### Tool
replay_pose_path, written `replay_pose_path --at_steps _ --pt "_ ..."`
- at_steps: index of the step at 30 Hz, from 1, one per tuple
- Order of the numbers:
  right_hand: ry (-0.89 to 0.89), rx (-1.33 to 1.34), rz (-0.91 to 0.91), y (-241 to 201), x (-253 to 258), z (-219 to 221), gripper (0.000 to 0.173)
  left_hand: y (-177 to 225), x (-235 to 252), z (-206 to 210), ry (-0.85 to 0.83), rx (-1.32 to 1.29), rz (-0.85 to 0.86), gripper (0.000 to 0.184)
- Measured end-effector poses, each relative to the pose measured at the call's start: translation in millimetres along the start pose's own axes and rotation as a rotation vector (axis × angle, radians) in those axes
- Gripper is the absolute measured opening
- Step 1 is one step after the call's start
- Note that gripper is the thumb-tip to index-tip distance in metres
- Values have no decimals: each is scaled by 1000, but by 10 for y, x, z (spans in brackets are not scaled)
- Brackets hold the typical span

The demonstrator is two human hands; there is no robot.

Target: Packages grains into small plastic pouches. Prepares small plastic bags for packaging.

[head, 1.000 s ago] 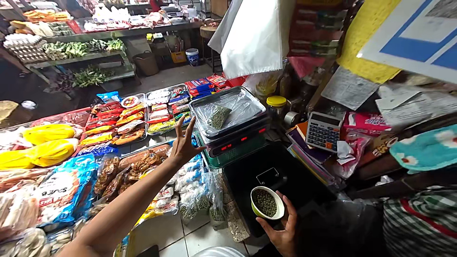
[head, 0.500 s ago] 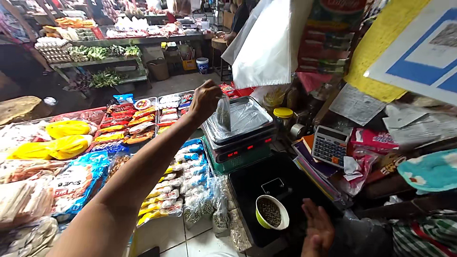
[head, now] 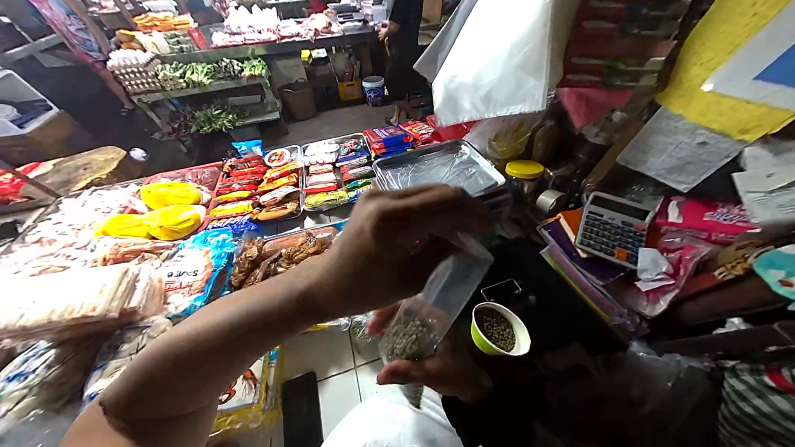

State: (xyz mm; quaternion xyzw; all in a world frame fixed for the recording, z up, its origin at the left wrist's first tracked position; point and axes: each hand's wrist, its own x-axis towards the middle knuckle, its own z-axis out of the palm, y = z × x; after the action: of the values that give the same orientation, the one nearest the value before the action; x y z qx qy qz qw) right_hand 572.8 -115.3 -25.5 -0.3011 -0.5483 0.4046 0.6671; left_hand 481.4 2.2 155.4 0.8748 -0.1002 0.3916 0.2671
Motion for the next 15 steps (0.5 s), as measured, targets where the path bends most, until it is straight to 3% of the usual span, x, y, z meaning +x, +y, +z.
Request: replay_pose_path --at_steps 2,6,9,15 --pt "-29 61 75 73 -93 55 33 -26 -84 137 -60 -34 -8 13" --pt "161 6 214 178 -331 163 10 -190 -203 527 -176 -83 -48 14" --pt "209 70 294 220 -469 140 13 -336 -233 880 -241 -142 -64 14" --pt "343 503 340 357 -690 143 17 -554 -175 1457 -476 -177 -232 28"
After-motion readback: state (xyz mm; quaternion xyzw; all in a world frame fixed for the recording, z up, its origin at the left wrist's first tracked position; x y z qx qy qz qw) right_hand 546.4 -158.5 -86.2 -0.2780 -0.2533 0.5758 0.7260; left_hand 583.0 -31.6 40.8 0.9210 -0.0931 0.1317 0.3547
